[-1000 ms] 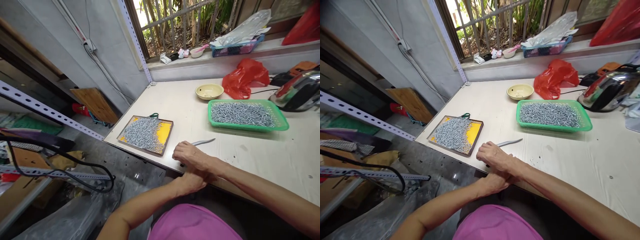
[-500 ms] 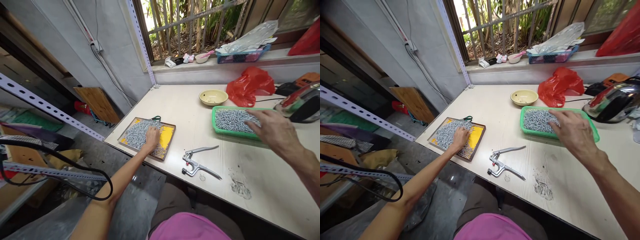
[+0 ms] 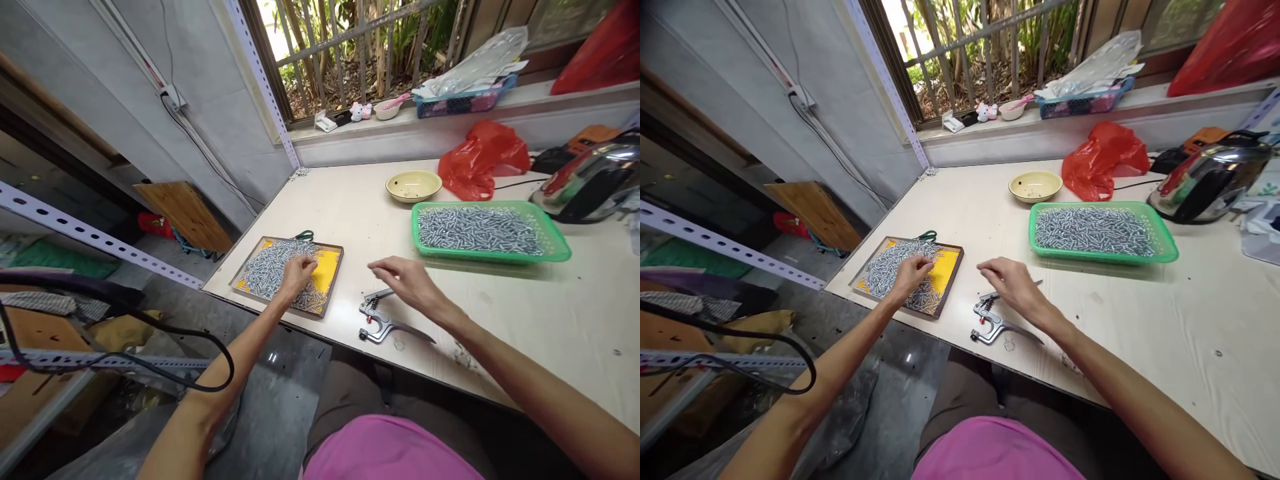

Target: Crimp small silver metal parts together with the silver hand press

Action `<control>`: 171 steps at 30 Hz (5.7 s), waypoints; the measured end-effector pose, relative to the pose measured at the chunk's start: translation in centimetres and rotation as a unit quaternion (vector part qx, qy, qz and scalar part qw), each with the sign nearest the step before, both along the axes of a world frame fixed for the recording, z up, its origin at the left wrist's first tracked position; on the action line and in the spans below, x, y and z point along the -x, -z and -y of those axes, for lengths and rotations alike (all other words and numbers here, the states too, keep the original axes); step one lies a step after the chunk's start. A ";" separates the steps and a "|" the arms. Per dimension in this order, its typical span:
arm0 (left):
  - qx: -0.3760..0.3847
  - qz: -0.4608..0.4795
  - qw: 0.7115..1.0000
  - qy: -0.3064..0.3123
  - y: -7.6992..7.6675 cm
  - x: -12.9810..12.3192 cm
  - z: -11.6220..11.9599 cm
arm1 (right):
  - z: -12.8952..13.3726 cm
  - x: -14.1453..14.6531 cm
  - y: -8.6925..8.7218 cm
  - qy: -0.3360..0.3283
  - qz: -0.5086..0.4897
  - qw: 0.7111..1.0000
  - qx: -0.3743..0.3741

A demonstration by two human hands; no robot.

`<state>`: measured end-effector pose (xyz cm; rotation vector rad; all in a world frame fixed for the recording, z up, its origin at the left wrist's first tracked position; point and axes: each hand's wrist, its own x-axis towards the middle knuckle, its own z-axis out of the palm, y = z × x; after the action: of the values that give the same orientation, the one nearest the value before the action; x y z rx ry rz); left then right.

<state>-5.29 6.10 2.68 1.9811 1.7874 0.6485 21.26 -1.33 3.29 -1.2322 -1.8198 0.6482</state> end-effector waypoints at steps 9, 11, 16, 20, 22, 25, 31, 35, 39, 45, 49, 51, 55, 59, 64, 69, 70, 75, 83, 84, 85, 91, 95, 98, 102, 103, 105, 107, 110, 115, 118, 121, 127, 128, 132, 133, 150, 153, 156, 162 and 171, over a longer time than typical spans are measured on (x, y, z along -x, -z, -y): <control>0.003 0.198 0.980 -0.025 -1.0 -1.5 7.5 | -2.9 10.1 1.5 -0.051 -0.158 0.976 0.140; 0.031 0.252 0.966 -0.040 -1.0 -1.2 7.7 | -2.8 10.7 1.3 -0.073 -0.157 0.974 0.143; 0.144 0.432 0.886 -0.087 -1.2 0.4 7.2 | -3.2 11.8 1.2 -0.105 -0.145 0.974 0.136; 0.124 0.470 0.865 -0.120 -1.3 1.6 7.2 | -4.8 12.8 1.5 -0.088 -0.040 0.994 0.057; 0.122 0.460 0.871 -0.123 -1.4 1.9 7.6 | -5.4 12.7 1.4 -0.085 0.050 0.995 -0.002; 0.167 0.455 0.868 -0.106 -1.8 1.7 8.7 | -4.8 11.3 0.9 -0.096 0.126 0.986 -0.054; 0.300 0.455 0.838 -0.028 -2.0 -1.7 10.6 | 1.7 3.4 0.8 -0.043 0.221 0.972 -0.059; 0.300 0.385 0.873 -0.005 -0.5 -5.3 11.1 | 6.7 -1.6 2.5 0.015 0.281 0.959 -0.028; 0.296 0.328 0.897 0.006 1.4 -7.6 10.9 | 9.9 -4.0 4.4 0.037 0.316 0.948 0.011; 0.331 0.309 0.891 0.035 2.3 -8.3 10.3 | 11.0 -4.3 5.7 0.058 0.321 0.945 0.027; 0.340 0.271 0.901 0.004 2.7 -8.2 10.1 | 10.7 -4.2 6.0 0.070 0.331 0.941 0.024; 0.341 0.255 0.905 -0.004 3.0 -8.3 10.0 | 10.6 -4.2 6.1 0.073 0.330 0.941 0.020; 0.357 0.230 0.905 -0.002 2.9 -8.6 9.9 | 10.6 -4.3 6.3 0.077 0.322 0.943 0.016; 0.365 0.190 0.911 0.016 2.6 -8.9 9.5 | 10.6 -4.3 6.3 0.080 0.323 0.943 0.019; 0.369 0.128 0.920 0.034 2.8 -8.7 9.0 | 10.5 -4.3 6.1 0.083 0.334 0.939 0.024; 0.389 0.123 0.911 0.062 2.3 -8.6 9.0 | 10.4 -4.3 5.8 0.069 0.347 0.935 0.032; 0.395 0.124 0.908 0.067 2.1 -8.6 9.1 | 10.4 -4.3 5.8 0.066 0.350 0.934 0.030; 0.407 0.100 0.905 0.076 2.3 -8.5 8.7 | 10.5 -4.4 5.9 0.060 0.361 0.930 0.016; 0.448 0.049 0.887 0.106 1.0 -9.3 7.2 | 10.6 -4.3 6.0 0.061 0.370 0.927 0.013; 0.448 0.047 0.886 0.107 0.7 -9.4 7.1 | 10.6 -4.3 6.0 0.062 0.370 0.927 0.013; 0.448 0.046 0.887 0.106 0.5 -9.6 7.1 | 10.6 -4.3 6.0 0.062 0.370 0.927 0.013; 0.452 0.041 0.885 0.108 1.2 -9.1 7.4 | 10.6 -4.2 6.0 0.067 0.377 0.924 0.017; 0.455 0.037 0.879 0.138 2.0 -8.3 8.0 | 10.6 -4.1 5.8 0.060 0.376 0.924 0.025; 0.435 0.039 0.889 0.138 2.0 -8.2 8.7 | 10.7 -4.2 5.6 0.055 0.376 0.925 0.026; 0.420 0.000 0.900 0.120 1.7 -8.6 9.2 | 10.8 -4.2 5.5 0.054 0.380 0.923 0.022; 0.418 -0.008 0.901 0.117 1.7 -8.7 9.2 | 10.8 -4.2 5.6 0.054 0.381 0.923 0.021; 0.412 -0.021 0.904 0.109 1.8 -8.8 9.3 | 10.9 -4.2 5.7 0.055 0.380 0.923 0.021; 0.397 -0.028 0.912 0.102 1.9 -8.8 9.5 | 11.0 -4.2 5.7 0.058 0.376 0.924 0.027; 0.373 -0.041 0.921 0.107 2.1 -8.7 9.7 | 10.6 -4.4 5.3 0.048 0.354 0.933 0.032; 0.353 -0.052 0.925 0.130 2.2 -8.6 9.8 | 7.7 -4.5 4.2 0.053 0.353 0.934 0.009; 0.337 -0.071 0.930 0.125 2.1 -8.8 9.8 | 4.8 -4.2 4.1 0.051 0.390 0.920 0.001; 0.351 -0.053 0.928 0.111 2.2 -8.8 9.9 | 2.5 -4.0 4.6 0.028 0.417 0.908 -0.005; 0.448 0.053 0.891 0.049 2.6 -8.9 10.2 | 1.6 -4.5 5.6 -0.002 0.439 0.898 -0.030; 0.445 0.056 0.893 0.047 2.6 -8.9 10.2 | 1.7 -4.6 5.6 0.001 0.434 0.900 -0.031; 0.364 -0.008 0.929 0.060 2.0 -8.7 10.4 | 2.5 -4.8 5.5 0.012 0.421 0.907 -0.004; 0.323 -0.045 0.943 0.072 1.7 -8.6 10.5 | 2.7 -4.7 5.3 0.018 0.419 0.908 0.001; 0.084 -0.356 0.890 0.272 2.0 -7.5 12.9 | 10.2 -3.4 4.8 0.005 0.365 0.928 0.067; 0.078 -0.308 0.907 0.278 2.3 -7.1 12.9 | 10.2 -3.4 4.9 0.009 0.372 0.926 0.068; 0.126 -0.156 0.958 0.205 2.3 -7.1 12.2 | 10.2 -3.2 4.9 0.012 0.371 0.926 0.067; 0.363 0.148 0.920 0.000 2.0 -8.0 11.6 | 10.5 -3.2 4.9 0.018 0.368 0.927 0.066; 0.419 0.229 0.878 -0.039 2.2 -8.4 11.8 | 10.7 -3.1 5.0 0.028 0.368 0.927 0.067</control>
<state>3.10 -5.67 0.49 1.0652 1.4795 0.2449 24.33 -12.02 -1.72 -1.7748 -2.3524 0.2821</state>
